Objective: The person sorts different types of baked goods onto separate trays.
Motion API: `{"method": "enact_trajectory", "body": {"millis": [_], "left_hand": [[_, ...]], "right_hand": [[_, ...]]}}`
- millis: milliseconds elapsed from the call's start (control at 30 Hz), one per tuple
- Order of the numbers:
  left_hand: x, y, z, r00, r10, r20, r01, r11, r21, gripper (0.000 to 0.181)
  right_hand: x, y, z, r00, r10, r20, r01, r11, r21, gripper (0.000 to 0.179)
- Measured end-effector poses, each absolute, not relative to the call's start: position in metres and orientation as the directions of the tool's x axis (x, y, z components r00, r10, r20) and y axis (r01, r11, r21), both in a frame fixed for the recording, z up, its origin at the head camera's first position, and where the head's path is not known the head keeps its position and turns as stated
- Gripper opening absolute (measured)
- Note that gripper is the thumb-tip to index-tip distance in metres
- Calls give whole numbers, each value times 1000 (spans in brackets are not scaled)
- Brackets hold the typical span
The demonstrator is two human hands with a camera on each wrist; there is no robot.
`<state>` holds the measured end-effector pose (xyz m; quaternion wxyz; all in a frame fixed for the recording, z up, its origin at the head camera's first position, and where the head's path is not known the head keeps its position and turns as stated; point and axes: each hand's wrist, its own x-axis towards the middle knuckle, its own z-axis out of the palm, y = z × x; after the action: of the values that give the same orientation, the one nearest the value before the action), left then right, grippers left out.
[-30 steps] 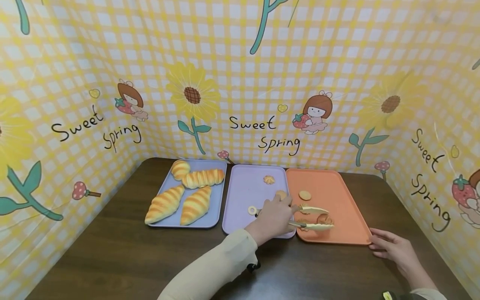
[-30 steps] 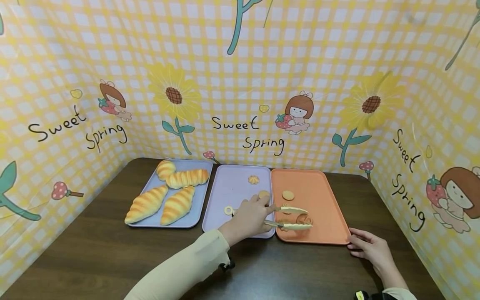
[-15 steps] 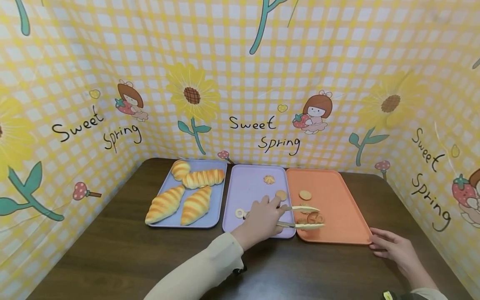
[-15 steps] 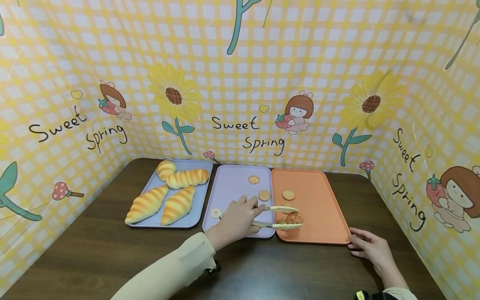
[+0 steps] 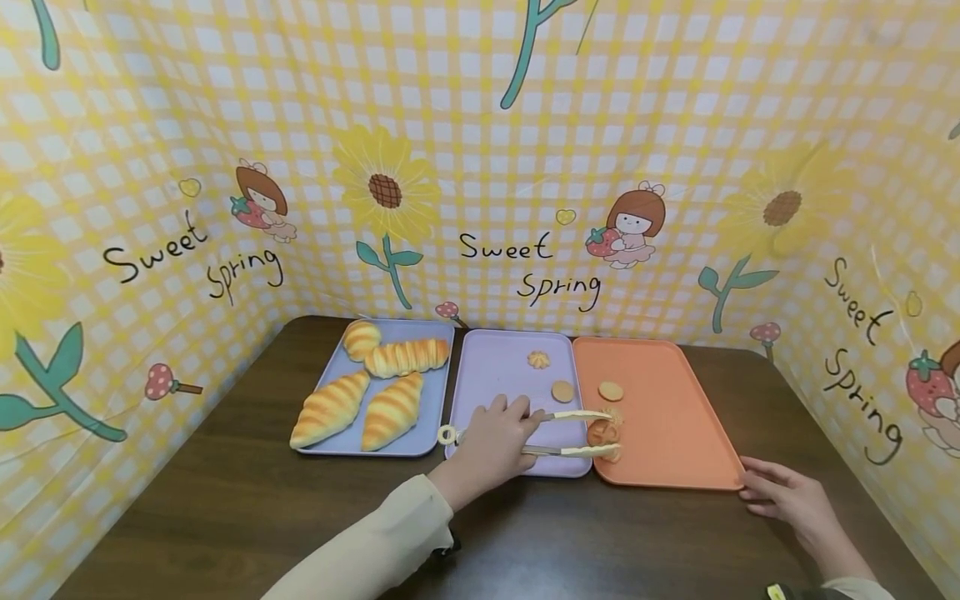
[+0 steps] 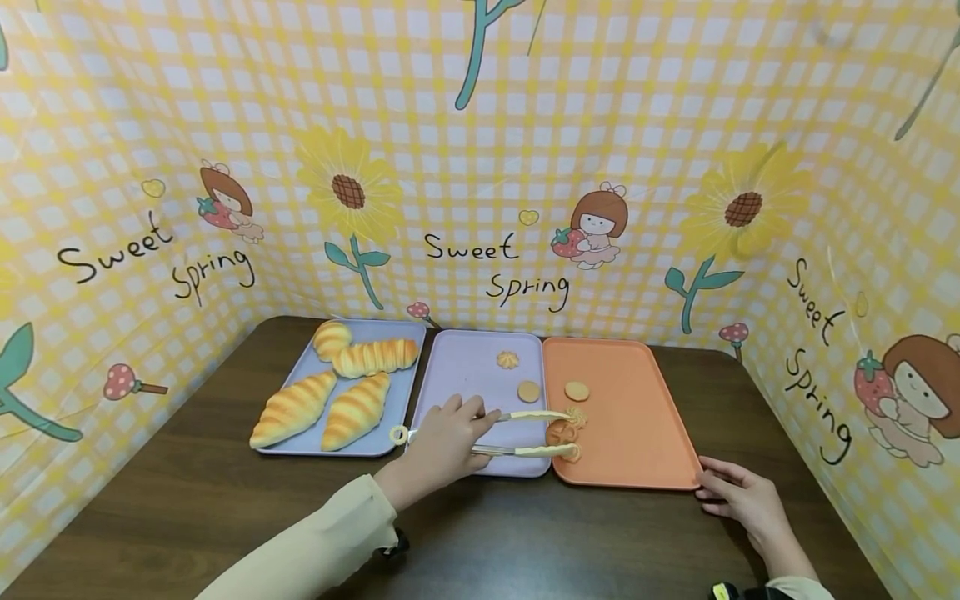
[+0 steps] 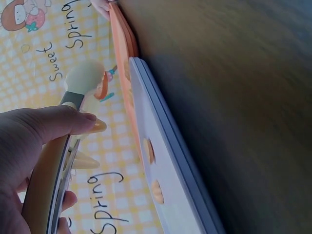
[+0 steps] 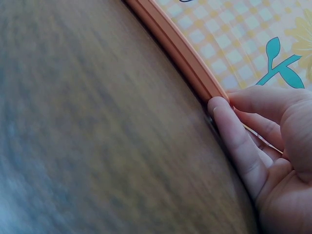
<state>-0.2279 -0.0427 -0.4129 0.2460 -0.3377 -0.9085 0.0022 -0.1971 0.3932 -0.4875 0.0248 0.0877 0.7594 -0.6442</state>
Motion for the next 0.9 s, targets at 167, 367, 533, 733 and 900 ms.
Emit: {"method": "enact_trajectory", "body": {"millis": [167, 367, 533, 733, 900], "left_hand": [[-229, -55, -414, -636, 611, 471, 606, 774, -186, 54], [-232, -69, -420, -635, 598, 489, 594, 783, -185, 53], [-234, -80, -425, -647, 590, 484, 576, 793, -196, 52], [-237, -95, -427, -676, 572, 465, 563, 808, -175, 54], [-241, -106, -425, -700, 547, 459, 545, 825, -152, 57]], "right_hand": [[-196, 394, -487, -984, 103, -147, 163, 164, -973, 38], [-197, 393, -487, -985, 106, -139, 155, 161, -975, 39], [-196, 392, -487, -986, 102, -135, 150, 157, -976, 39], [-196, 393, -488, -987, 99, -125, 139, 147, -979, 39], [-196, 393, -488, -986, 105, -127, 142, 150, -978, 39]]}}
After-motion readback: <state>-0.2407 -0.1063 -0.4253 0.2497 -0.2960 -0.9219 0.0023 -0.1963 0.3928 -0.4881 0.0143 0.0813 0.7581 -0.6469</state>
